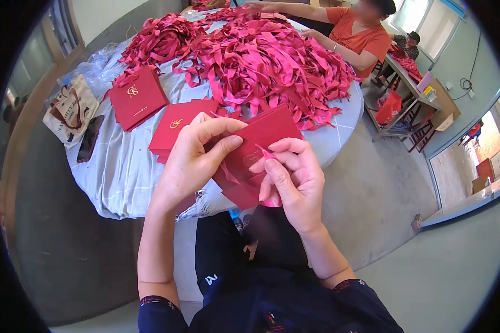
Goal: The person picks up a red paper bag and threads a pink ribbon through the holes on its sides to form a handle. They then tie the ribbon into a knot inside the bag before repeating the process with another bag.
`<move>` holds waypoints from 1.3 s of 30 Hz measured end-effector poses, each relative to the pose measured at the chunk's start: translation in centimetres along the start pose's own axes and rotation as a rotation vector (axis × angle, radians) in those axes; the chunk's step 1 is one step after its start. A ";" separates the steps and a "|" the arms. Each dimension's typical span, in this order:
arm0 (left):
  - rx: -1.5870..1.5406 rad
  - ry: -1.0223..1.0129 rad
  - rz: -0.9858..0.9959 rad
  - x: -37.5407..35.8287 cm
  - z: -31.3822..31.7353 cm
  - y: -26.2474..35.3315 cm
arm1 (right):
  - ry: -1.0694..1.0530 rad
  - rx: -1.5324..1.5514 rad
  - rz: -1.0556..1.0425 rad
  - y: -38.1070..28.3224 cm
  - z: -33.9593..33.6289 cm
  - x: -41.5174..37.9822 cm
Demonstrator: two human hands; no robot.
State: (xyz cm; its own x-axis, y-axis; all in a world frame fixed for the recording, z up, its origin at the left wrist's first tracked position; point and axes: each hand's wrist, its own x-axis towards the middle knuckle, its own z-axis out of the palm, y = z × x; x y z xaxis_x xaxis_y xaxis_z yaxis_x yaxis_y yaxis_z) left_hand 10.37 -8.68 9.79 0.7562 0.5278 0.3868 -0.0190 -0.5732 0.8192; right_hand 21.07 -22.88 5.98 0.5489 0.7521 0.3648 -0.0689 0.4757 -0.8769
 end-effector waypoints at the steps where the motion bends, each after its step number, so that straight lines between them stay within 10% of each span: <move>1: -0.021 -0.007 -0.008 0.0 0.0 0.0 | -0.003 0.000 0.001 0.0 0.2 0.1; 39: -0.335 -0.069 -0.126 -0.9 0.8 -0.2 | 0.318 -0.485 -0.384 0.1 1.9 -0.5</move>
State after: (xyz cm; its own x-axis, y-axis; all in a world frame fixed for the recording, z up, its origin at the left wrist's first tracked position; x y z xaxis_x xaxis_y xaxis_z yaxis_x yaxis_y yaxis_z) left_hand 10.22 -9.57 8.90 0.8082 0.5313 0.2541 -0.1276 -0.2633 0.9562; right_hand 19.24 -22.36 6.31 0.6823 0.3663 0.6327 0.5180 0.3685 -0.7719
